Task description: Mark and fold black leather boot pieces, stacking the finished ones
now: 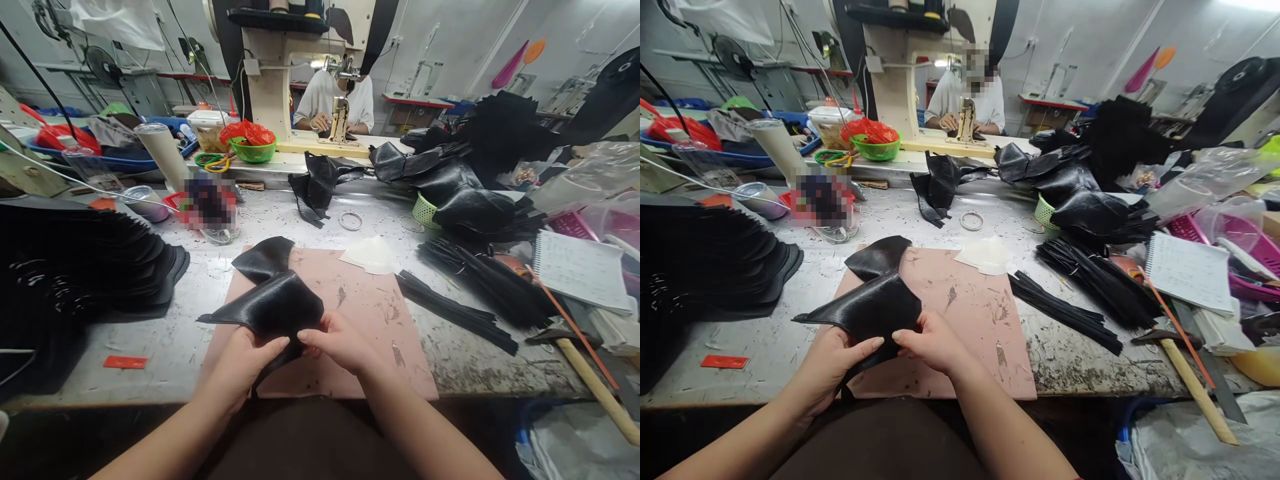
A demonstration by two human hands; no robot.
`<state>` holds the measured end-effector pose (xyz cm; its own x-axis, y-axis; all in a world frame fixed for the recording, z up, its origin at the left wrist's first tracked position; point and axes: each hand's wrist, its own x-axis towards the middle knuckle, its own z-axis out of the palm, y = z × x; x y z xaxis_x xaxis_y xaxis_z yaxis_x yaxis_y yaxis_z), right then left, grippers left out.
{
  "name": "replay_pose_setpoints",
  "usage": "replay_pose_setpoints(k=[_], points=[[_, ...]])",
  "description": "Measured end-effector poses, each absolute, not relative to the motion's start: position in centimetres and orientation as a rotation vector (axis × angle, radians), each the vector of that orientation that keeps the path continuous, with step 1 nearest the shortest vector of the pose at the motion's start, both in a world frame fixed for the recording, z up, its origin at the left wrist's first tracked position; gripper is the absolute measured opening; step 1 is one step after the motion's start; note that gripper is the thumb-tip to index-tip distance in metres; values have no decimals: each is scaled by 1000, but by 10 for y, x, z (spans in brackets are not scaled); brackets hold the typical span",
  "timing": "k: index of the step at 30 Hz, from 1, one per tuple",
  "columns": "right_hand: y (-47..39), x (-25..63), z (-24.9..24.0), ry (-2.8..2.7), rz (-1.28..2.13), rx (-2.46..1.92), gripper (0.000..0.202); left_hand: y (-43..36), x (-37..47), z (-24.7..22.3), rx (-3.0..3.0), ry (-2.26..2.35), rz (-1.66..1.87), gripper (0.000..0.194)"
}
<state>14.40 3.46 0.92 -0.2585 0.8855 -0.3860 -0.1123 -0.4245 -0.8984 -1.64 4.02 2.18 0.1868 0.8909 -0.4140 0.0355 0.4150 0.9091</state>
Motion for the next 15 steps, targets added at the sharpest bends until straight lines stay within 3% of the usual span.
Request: replay_pose_setpoints(k=[7, 15], points=[[30, 141, 15, -1207, 1607, -1266, 3, 36, -16, 19, 859, 1240, 750, 50], [27, 139, 16, -1447, 1416, -1347, 10, 35, -18, 18, 773, 1143, 609, 43]])
